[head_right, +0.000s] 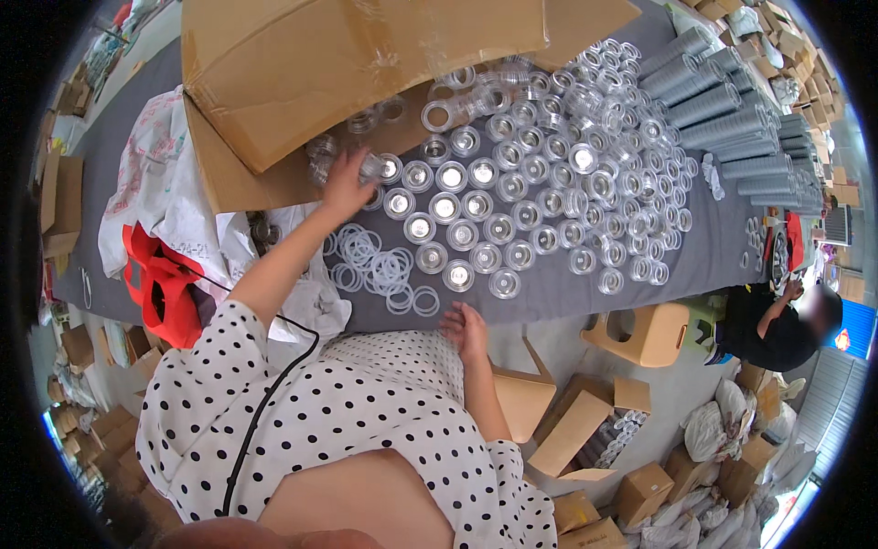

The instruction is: The person sorts and organizes small clear plastic rings and components on a low table by hand.

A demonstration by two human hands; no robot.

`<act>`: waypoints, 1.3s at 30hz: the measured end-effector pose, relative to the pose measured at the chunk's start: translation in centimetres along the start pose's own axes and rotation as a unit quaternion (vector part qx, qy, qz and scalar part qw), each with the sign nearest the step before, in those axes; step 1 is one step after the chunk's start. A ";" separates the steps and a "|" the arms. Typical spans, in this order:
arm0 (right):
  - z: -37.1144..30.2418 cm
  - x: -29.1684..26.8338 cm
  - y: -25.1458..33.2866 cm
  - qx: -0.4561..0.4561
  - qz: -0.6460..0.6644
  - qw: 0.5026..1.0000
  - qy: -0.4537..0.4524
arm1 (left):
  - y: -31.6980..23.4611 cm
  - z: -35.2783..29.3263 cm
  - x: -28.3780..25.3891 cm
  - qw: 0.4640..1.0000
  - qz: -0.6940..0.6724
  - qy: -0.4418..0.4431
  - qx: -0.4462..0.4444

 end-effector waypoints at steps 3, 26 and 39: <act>-0.2 2.9 0.3 -0.007 0.024 0.999 0.043 | -3.2 -4.8 2.6 0.960 -0.274 0.054 0.032; -0.4 -0.8 -1.5 -0.095 0.120 0.984 0.091 | -5.8 -15.2 12.1 0.765 -0.461 0.419 -0.162; 1.9 -5.0 0.0 -0.294 -0.096 0.937 -0.166 | -8.4 -14.4 7.8 0.913 -0.006 0.225 0.340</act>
Point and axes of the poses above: each hand's wrist, its own z-axis towards the middle knuckle, its own x-axis out of the palm, y = z × x, the point moved 5 cm from there along z, towards the middle knuckle
